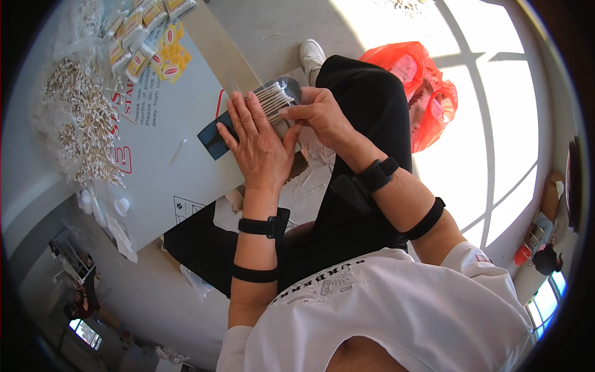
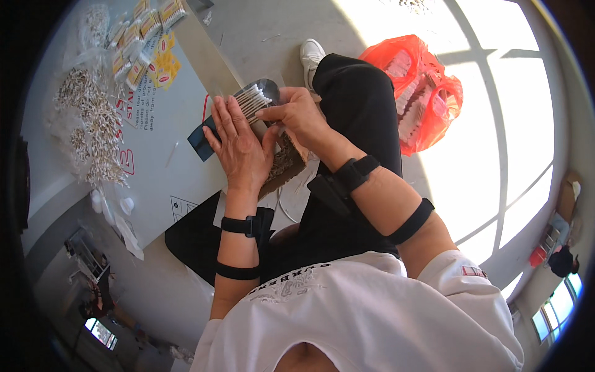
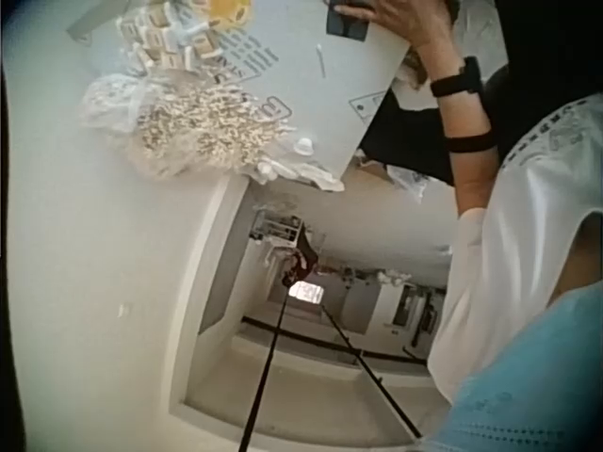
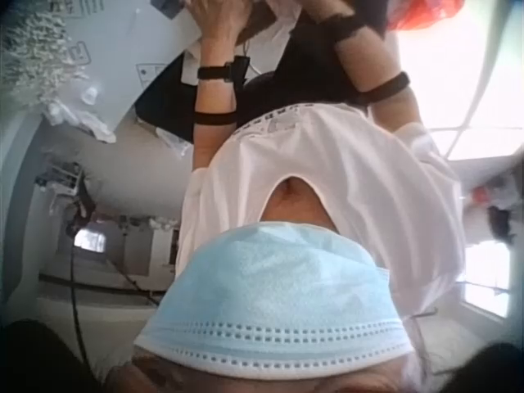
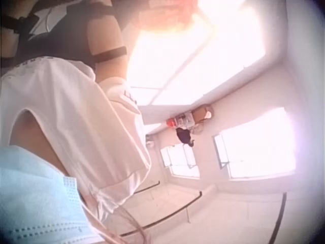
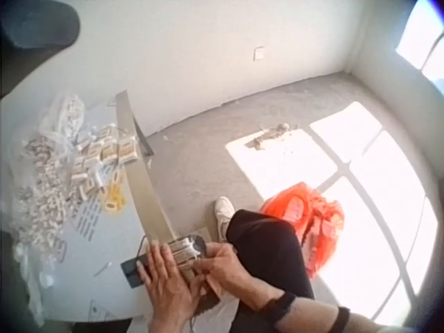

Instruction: Manually organizing and packaging cotton swabs into plastic sleeves.

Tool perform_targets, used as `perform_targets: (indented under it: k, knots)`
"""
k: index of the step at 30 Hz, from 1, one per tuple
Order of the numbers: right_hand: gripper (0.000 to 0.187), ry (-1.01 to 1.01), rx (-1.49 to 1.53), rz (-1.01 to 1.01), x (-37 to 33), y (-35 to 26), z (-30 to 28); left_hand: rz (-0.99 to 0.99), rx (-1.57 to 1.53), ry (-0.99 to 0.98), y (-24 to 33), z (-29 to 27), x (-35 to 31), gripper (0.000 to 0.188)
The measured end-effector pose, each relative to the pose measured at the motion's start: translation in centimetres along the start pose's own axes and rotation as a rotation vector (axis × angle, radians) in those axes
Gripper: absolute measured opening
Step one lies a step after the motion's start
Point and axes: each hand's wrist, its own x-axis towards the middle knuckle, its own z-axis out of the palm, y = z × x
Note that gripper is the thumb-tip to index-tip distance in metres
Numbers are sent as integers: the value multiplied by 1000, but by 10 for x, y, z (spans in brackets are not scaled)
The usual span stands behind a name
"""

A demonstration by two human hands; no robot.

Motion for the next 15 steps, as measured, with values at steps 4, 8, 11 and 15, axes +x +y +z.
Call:
perform_targets:
  k: [4,8,11,15]
  knots:
    - [7,-9,-5,-46,-1,0,3,18,-29,19,-4,1,-1,99]
    - [4,23,-48,-103,-3,-3,10,29,-15,-12,-6,1,-17,96]
    - [5,71,-137,-147,-4,-3,12,33,-19,23,-7,0,-19,90]
    - [6,61,-88,-50,-2,-3,7,49,-40,45,-12,0,-19,85]
